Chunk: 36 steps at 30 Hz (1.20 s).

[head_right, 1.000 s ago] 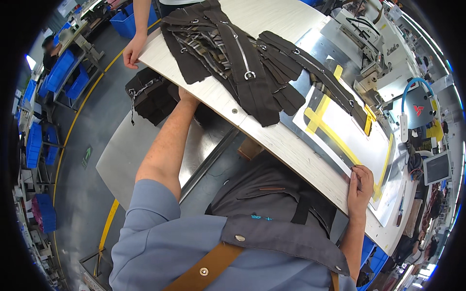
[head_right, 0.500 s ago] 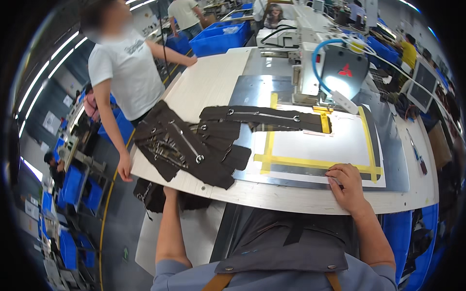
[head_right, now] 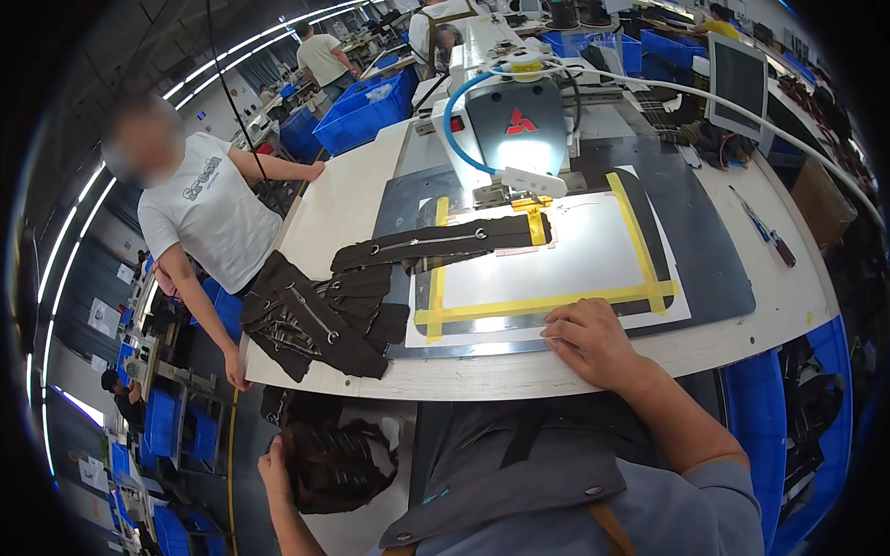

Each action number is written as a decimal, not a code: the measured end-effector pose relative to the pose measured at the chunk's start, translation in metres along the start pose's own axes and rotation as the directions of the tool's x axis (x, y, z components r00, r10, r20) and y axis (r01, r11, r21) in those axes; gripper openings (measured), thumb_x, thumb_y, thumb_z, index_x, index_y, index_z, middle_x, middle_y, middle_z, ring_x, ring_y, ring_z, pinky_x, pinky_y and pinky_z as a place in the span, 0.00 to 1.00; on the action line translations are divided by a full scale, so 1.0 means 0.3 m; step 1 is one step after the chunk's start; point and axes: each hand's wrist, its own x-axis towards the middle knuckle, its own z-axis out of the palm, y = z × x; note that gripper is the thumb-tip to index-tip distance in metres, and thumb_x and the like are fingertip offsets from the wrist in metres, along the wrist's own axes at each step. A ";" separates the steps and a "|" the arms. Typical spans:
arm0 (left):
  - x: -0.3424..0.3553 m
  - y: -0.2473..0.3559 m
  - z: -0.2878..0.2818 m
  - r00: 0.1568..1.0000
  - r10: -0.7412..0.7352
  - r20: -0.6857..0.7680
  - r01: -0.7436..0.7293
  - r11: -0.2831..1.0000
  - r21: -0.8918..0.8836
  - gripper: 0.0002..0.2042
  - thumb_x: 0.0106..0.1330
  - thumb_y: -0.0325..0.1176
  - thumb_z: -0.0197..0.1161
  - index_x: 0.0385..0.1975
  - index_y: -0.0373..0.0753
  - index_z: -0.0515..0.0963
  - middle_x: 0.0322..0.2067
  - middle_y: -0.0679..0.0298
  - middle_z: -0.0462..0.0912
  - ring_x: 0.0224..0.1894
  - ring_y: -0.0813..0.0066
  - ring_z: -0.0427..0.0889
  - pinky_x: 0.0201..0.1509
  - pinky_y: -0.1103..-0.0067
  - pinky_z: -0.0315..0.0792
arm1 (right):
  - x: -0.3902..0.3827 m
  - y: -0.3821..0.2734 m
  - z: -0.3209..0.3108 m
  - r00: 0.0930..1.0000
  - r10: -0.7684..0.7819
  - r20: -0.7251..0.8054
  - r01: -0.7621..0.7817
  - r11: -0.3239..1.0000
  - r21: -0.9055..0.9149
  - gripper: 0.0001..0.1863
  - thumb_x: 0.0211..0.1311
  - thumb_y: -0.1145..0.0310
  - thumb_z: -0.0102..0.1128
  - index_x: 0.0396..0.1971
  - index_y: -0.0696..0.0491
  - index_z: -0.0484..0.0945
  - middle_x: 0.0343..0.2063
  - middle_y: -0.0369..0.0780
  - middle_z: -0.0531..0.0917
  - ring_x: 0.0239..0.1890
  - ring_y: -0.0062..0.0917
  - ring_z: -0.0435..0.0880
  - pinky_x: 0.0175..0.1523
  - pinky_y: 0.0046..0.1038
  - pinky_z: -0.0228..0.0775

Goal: Sewing zippers and components onto leather bag parts using an industrial sewing machine.

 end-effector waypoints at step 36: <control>-0.691 1.842 0.643 -0.251 0.896 0.367 -0.569 0.170 -0.805 0.12 0.51 0.32 0.64 0.14 0.30 0.73 0.11 0.63 0.74 0.18 0.78 0.76 0.27 0.76 0.70 | -0.428 -0.020 -0.230 0.840 0.543 0.004 0.122 -0.195 0.973 0.37 0.76 0.42 0.47 0.75 0.49 0.55 0.67 0.39 0.71 0.68 0.33 0.72 0.68 0.44 0.68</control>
